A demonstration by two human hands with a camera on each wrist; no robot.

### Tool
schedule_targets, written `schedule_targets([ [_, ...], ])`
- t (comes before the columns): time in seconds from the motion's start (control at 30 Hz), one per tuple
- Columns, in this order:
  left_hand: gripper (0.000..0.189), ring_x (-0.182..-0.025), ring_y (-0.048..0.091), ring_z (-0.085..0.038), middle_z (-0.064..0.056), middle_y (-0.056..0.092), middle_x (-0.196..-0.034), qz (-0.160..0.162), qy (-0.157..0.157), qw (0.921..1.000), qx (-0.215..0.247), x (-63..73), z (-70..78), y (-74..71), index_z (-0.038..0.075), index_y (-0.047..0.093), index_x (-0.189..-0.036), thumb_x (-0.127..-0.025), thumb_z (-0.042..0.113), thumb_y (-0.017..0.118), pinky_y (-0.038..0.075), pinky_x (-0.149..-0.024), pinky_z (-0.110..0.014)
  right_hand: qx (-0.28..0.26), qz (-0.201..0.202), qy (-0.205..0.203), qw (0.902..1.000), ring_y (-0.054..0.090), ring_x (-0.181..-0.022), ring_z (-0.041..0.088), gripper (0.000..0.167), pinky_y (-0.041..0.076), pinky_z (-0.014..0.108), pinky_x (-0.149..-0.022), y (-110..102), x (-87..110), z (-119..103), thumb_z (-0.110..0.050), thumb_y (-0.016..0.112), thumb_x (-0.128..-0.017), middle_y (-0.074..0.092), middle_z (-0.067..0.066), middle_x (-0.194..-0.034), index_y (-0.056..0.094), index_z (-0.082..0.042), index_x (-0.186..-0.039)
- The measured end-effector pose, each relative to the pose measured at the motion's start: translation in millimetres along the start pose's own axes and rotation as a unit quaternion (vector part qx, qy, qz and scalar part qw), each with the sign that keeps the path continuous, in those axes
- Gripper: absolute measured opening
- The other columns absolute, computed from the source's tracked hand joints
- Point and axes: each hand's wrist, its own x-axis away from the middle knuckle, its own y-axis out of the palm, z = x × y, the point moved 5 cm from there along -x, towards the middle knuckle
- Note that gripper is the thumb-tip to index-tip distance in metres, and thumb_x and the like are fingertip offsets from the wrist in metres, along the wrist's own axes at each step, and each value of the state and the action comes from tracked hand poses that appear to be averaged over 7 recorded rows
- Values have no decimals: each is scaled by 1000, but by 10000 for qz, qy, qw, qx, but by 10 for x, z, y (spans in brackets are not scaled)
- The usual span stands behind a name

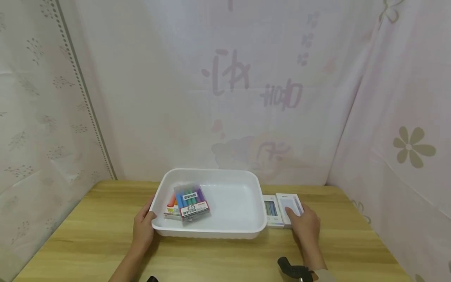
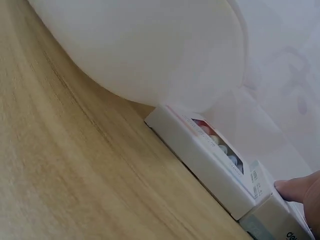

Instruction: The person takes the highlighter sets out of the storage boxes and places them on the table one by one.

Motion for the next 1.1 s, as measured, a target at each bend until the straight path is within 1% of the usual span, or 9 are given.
schedule_targets([
  [0.2,61,-148,38,-36,-16,44,-158,-76,-7,9999,116,-13,3,12,4,46,-151,-91,-3,40,34,-117,-53,-91,55,37,9999,42,-136,54,75,35,64,-113,-10,11,-4,-38,64,-96,43,38,-147,41,12,-146],
  [0.4,61,-147,39,-37,-17,43,-158,-88,-1,9999,149,-17,16,6,4,45,-151,-91,-3,40,34,-116,-54,-188,82,42,9998,41,-137,54,74,34,64,-114,-10,32,-11,-38,63,-96,43,38,-147,41,12,-146],
  [0.63,61,-146,41,-35,-16,46,-157,-40,19,9999,120,-34,29,12,5,47,-150,-90,-2,41,36,-116,-52,-66,112,97,9999,36,-139,56,76,30,66,-115,-2,34,-20,-40,61,-97,40,39,-149,38,12,-148],
  [0.7,61,-146,41,-34,-15,46,-157,-21,15,9999,132,-36,30,10,5,47,-150,-90,-3,42,36,-116,-52,-34,132,83,9999,36,-139,56,76,30,66,-116,5,32,-28,-40,60,-98,40,39,-149,37,12,-148],
  [0.9,62,-147,39,-37,-17,44,-157,-51,-31,9999,152,-14,23,-3,4,46,-151,-90,-3,41,35,-116,-54,-7,75,161,9998,34,-140,56,76,28,66,-116,19,38,-22,-39,57,-98,38,39,-150,35,12,-150],
  [1.1,61,-146,41,-34,-15,45,-157,-22,-26,9999,164,-5,4,4,5,48,-150,-90,-2,42,35,-116,-52,28,49,194,9998,35,-139,57,77,29,67,-115,11,44,-34,-41,55,-99,37,40,-150,34,12,-150],
])
